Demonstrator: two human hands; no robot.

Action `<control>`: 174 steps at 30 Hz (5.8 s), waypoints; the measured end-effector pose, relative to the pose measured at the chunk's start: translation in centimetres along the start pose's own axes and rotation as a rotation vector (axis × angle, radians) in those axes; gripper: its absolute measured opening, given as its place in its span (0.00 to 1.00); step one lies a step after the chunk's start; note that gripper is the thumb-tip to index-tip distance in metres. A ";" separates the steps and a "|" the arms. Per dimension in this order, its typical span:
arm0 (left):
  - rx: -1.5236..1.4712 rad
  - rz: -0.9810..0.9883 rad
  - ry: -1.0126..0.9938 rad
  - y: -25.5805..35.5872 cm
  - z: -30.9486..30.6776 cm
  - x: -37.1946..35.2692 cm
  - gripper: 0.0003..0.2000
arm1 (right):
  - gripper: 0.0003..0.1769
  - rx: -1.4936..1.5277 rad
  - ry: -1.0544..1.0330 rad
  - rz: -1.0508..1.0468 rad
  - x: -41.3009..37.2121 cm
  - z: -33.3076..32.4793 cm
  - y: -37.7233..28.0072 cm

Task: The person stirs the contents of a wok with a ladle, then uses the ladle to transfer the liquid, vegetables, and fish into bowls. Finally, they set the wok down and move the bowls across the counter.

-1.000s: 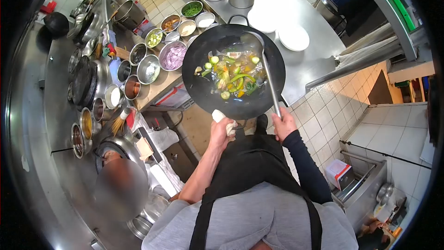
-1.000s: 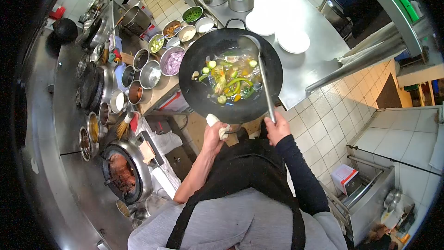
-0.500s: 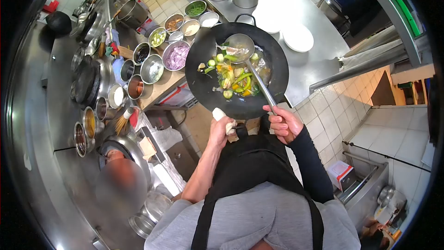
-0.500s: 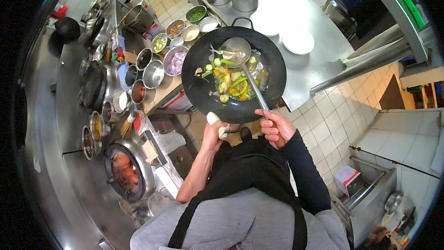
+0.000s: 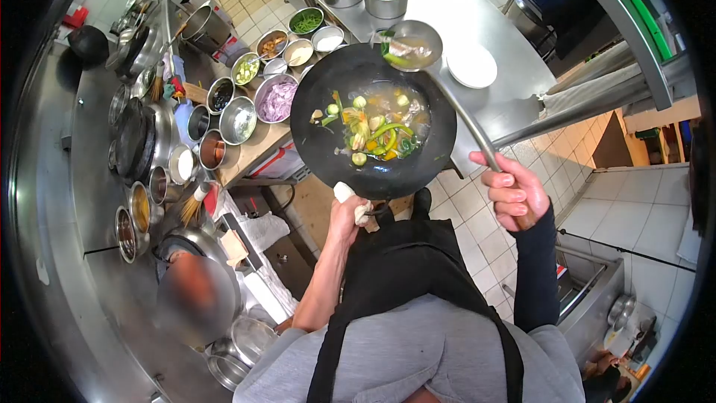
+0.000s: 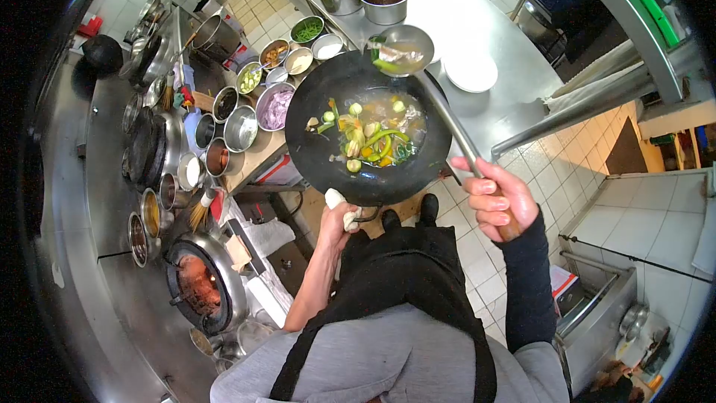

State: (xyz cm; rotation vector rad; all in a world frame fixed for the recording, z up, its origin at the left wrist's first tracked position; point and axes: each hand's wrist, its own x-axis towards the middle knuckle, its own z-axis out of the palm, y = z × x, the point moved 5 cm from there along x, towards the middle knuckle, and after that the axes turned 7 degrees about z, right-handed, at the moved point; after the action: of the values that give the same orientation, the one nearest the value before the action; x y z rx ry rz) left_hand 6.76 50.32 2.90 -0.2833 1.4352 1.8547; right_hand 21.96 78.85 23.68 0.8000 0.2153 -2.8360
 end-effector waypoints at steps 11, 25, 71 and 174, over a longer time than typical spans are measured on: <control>-0.024 0.000 0.014 0.2 0.5 -0.1 0.13 | 0.19 -0.143 -0.049 -0.123 4.0 -0.8 -8.7; 0.005 -0.001 0.064 0.5 0.5 -0.3 0.12 | 0.10 -0.846 0.526 -0.270 14.6 -9.8 -11.8; 0.014 -0.005 0.011 -0.1 -1.2 0.8 0.12 | 0.29 -1.890 0.592 -0.532 4.2 -7.2 -3.6; 0.024 -0.029 0.055 1.2 -1.0 1.3 0.09 | 0.18 -0.497 0.266 -0.219 11.0 -6.7 -9.4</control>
State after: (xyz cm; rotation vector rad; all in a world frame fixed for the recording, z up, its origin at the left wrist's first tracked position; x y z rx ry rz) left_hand 4.75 49.85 2.63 -0.3439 1.4821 1.8172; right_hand 14.01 87.73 13.05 1.0764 1.0535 -2.6593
